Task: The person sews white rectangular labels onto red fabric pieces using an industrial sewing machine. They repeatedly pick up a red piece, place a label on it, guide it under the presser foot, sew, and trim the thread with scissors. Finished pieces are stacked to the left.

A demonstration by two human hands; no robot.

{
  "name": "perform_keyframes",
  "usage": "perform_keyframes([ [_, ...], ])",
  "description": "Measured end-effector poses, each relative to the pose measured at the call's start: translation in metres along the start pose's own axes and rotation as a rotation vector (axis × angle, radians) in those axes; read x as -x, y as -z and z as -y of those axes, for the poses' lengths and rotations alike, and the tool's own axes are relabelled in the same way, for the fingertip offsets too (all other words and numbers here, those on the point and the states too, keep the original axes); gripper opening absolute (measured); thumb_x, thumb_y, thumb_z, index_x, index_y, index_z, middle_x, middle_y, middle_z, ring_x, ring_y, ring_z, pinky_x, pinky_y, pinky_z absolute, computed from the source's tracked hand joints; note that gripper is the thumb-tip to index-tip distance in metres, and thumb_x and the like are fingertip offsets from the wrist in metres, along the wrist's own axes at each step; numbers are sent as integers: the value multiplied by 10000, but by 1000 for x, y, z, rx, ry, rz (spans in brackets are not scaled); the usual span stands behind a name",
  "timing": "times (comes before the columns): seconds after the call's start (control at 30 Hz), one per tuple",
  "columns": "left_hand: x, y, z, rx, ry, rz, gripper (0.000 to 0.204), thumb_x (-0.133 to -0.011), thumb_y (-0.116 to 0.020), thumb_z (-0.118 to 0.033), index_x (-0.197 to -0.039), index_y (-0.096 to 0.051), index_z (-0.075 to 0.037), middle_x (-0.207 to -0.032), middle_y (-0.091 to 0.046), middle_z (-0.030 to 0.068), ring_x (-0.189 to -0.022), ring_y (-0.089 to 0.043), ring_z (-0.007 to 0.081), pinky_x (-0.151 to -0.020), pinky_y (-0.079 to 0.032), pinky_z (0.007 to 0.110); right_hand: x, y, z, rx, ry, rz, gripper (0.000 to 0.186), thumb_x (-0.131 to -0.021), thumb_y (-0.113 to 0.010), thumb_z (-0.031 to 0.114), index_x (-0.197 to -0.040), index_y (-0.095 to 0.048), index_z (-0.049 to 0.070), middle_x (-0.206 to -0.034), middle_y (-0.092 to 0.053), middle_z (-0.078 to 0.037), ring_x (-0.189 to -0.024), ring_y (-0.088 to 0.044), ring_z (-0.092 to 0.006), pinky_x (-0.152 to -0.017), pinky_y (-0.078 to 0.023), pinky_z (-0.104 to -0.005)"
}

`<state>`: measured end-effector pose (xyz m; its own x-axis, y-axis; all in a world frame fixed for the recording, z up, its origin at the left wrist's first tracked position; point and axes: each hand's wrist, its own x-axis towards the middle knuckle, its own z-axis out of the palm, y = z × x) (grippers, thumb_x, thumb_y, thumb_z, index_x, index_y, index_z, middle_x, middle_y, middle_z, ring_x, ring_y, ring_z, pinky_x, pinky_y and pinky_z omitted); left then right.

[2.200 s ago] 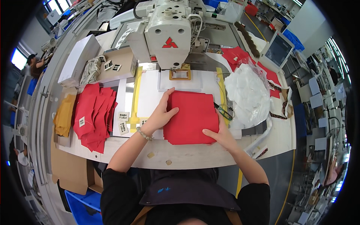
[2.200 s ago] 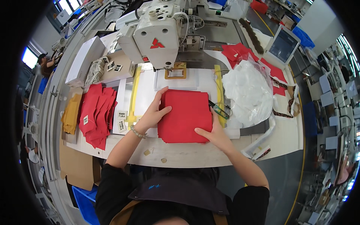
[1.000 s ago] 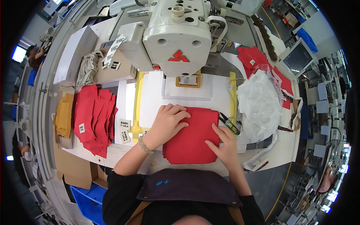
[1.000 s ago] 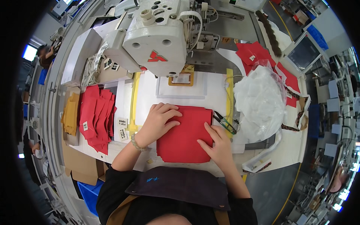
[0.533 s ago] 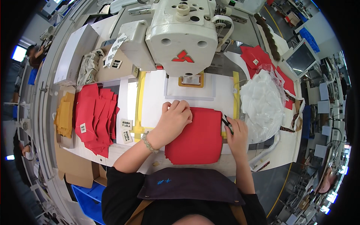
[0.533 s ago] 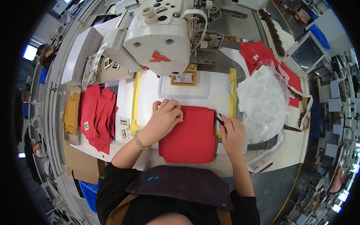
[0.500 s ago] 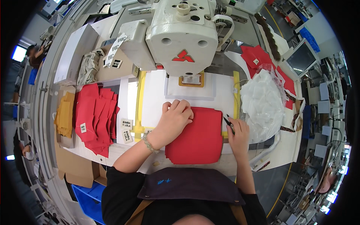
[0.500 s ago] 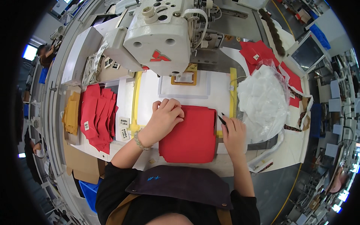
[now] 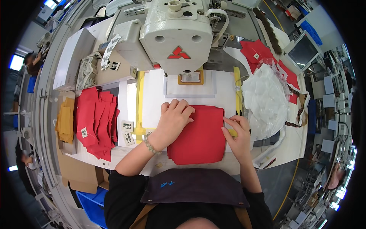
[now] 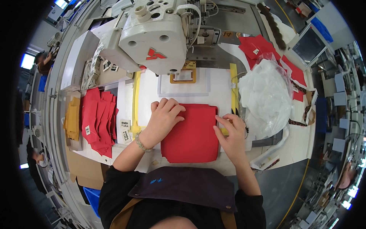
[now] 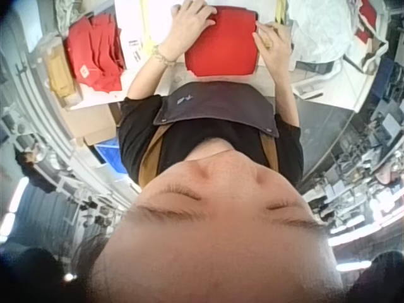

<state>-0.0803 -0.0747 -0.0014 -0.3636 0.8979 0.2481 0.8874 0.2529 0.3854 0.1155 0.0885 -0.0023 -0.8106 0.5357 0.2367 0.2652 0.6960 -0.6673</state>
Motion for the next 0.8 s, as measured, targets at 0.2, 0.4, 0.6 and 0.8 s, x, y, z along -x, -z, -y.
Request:
perform_keyframes([
  [0.2,-5,7,-3,32,31,-19,323,-747,-755,-159,-1054,-657,-132,-955,-549,8,-953,-509,200,-857,-323,372,-12,-7,9,134,61,18,441,-779,-768,189,-1199,-659,112,-1161,-546,-58,-993,-528,-228,-891,-361,-385],
  [0.4,-1,4,-2,115,69,-22,309,-739,-761,-131,-1035,-671,-134,-950,-552,10,-939,-523,198,-850,-325,367,-22,-10,13,170,89,26,409,-788,-757,203,-1171,-652,109,-1218,-547,-73,-1083,-522,-244,-905,-347,-394],
  [0.6,-2,3,1,144,84,-4,209,-744,-757,-127,-930,-662,-129,-941,-549,-1,-936,-526,186,-835,-323,361,-26,-10,11,148,133,64,353,-771,-751,175,-1108,-663,117,-1128,-598,-32,-1088,-529,-227,-921,-327,-385],
  [0.8,-1,1,1,100,24,-12,94,-774,-726,-134,-825,-647,-135,-933,-532,-3,-933,-514,187,-835,-322,368,-24,-11,11,170,148,50,341,-772,-749,167,-1101,-671,123,-1110,-600,-27,-1079,-533,-217,-916,-319,-380],
])
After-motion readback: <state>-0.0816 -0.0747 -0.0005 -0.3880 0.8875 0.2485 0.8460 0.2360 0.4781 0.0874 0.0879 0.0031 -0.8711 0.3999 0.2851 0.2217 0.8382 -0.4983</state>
